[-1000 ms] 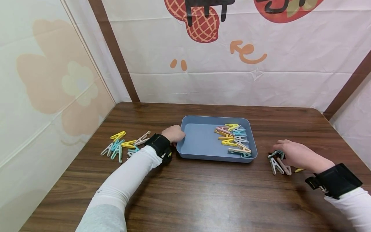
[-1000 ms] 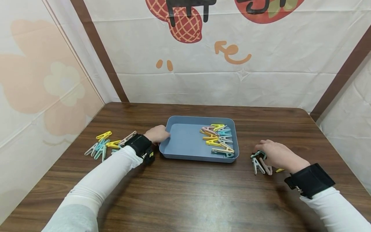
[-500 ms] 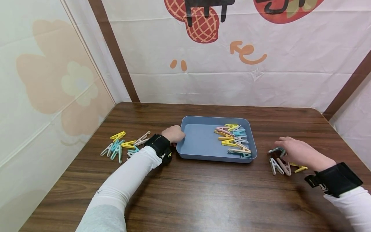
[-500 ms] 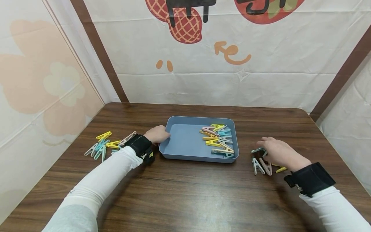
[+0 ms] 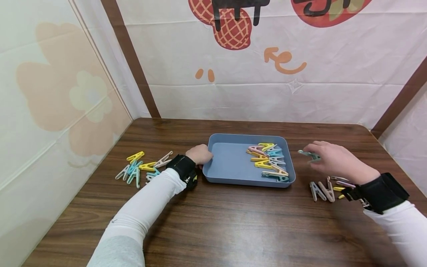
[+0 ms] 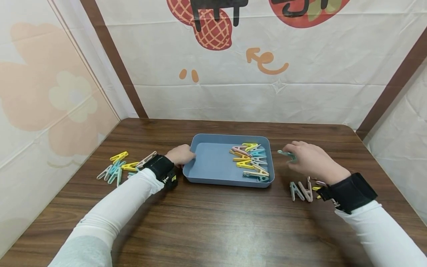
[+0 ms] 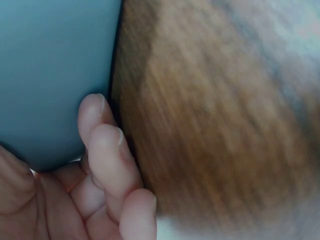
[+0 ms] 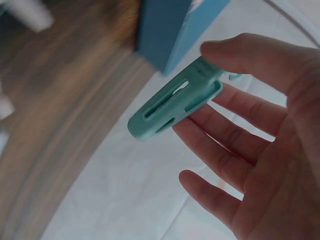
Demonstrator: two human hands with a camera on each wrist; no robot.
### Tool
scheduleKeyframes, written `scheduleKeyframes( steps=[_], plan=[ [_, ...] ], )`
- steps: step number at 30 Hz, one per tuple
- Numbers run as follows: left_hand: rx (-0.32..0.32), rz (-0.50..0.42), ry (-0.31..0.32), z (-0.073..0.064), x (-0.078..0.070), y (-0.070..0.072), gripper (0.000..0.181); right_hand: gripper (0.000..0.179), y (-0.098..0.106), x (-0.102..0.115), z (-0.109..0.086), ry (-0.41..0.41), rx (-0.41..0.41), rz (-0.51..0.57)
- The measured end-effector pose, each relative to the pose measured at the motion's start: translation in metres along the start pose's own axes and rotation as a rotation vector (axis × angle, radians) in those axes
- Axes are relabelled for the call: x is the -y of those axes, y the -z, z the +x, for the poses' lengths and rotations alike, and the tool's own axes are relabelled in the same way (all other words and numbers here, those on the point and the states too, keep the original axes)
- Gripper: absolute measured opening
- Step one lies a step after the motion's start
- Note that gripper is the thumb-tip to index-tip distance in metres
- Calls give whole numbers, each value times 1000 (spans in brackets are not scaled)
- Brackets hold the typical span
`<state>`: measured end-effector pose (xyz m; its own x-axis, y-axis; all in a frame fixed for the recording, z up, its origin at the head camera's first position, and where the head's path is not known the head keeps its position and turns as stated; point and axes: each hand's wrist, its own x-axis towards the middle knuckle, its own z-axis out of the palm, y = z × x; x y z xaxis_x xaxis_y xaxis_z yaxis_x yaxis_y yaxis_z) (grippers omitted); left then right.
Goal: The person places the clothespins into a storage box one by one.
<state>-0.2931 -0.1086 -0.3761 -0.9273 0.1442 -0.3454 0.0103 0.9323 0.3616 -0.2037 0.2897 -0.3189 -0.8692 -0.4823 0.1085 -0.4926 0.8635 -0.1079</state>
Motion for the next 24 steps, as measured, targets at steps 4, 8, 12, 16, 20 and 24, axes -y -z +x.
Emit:
scheduleKeyframes(
  steps=[4, 8, 12, 16, 20, 24],
  plan=[
    [-2, 3, 5, 0, 1, 0, 29, 30, 5, 20, 16, 17, -13, -2],
    [-2, 5, 11, 0, 1, -1, 30, 30, 2, 40, 32, 84, -37, 13],
    [-4, 6, 11, 1, 1, -2, 30, 30, -6, 57, 47, 151, -35, 44],
    [-9, 7, 11, 1, 1, -1, 28, 28, -14, 71, 62, 201, 10, 72],
    [-10, 7, 10, -1, 0, 0, 27, 22, -19, 81, 76, 236, 68, 93],
    [-3, 5, 12, -3, -1, 1, 27, 22, -24, 88, 85, 264, 110, 88]
  ],
)
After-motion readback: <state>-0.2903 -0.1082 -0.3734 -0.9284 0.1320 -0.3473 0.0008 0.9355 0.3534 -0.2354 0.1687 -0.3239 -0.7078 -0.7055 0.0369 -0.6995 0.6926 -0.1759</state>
